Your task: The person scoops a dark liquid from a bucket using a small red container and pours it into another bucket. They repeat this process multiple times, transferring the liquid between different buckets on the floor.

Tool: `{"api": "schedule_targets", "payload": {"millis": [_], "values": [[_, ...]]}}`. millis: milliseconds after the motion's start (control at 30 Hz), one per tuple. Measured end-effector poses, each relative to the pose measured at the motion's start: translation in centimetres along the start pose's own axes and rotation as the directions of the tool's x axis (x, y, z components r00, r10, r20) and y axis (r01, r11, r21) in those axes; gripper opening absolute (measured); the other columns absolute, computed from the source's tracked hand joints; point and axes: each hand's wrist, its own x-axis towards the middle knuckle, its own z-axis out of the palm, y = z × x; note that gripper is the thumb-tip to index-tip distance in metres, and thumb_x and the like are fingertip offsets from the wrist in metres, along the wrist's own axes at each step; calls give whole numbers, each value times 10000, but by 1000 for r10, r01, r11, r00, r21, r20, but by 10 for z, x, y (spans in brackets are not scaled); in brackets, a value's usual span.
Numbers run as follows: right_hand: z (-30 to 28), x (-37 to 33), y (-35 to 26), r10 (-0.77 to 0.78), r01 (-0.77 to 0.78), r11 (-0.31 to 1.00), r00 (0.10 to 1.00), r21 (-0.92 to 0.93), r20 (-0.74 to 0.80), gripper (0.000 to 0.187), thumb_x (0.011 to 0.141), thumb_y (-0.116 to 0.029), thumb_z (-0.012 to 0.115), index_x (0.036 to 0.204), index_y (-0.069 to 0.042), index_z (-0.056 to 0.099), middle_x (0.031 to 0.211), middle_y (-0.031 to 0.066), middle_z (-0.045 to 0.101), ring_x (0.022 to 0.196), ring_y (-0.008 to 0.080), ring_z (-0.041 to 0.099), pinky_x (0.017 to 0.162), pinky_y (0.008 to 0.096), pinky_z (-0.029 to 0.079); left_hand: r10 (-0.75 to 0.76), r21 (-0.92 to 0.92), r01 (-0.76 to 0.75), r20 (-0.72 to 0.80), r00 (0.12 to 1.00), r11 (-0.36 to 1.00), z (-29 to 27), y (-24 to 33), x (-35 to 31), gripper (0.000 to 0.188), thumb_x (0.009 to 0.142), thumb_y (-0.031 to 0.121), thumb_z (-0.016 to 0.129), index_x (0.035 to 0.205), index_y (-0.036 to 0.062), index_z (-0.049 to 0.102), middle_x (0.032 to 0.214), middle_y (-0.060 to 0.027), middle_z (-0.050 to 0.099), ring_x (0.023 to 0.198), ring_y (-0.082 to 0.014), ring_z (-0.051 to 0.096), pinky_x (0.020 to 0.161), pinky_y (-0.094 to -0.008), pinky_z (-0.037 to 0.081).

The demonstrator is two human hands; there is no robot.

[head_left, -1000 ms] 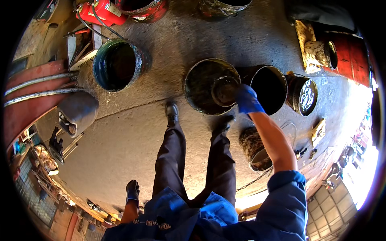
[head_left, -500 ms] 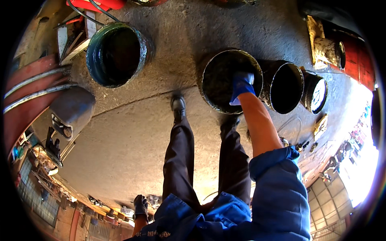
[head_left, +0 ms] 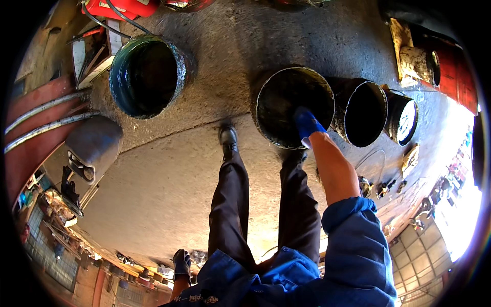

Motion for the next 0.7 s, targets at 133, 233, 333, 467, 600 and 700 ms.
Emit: {"api": "schedule_targets", "payload": {"millis": [133,233,333,467,600,700], "values": [[10,-21,37,-121,151,941,986,-304,117,176,763,-63,454,832,-68,615,835,144,596,866,277,559,817,330,422,17,120,2,-160,987,993,51,22,-3,156,813,261,571,947,188,538,780,-1,557,590,-127,459,483,-276,329],[1,-16,26,-266,222,895,962,-386,-65,142,758,-65,462,811,-74,593,788,123,581,808,259,553,780,322,425,42,181,-9,-178,983,983,40,25,-9,233,800,298,581,1012,212,538,863,-1,580,703,-166,505,555,-318,369],[5,-4,4,-287,293,857,955,-423,81,128,766,-55,454,779,-74,580,737,115,552,741,252,543,705,321,430,82,206,-37,-218,973,978,30,26,-31,266,789,325,589,1032,232,538,917,7,589,783,-183,518,622,-350,384],[120,8,90,303,-184,481,952,857,34,117,749,-69,481,752,-29,590,702,93,555,628,205,519,531,301,396,105,324,-68,-100,989,944,64,49,-17,294,791,334,584,1060,226,535,975,-6,585,847,-196,512,696,-358,385],[154,29,69,243,28,-334,968,942,57,88,635,-95,541,617,-12,564,606,104,541,516,213,490,451,311,374,157,322,-107,-131,979,940,58,45,-31,295,792,334,587,1061,225,535,973,-6,586,843,-197,514,689,-355,389],[146,29,61,285,393,-274,905,878,-316,114,510,-109,582,486,-12,526,528,130,524,429,243,464,410,333,367,186,326,-137,-124,975,935,67,50,-40,291,791,332,590,1058,227,535,970,-3,586,843,-194,514,689,-355,389]]}}
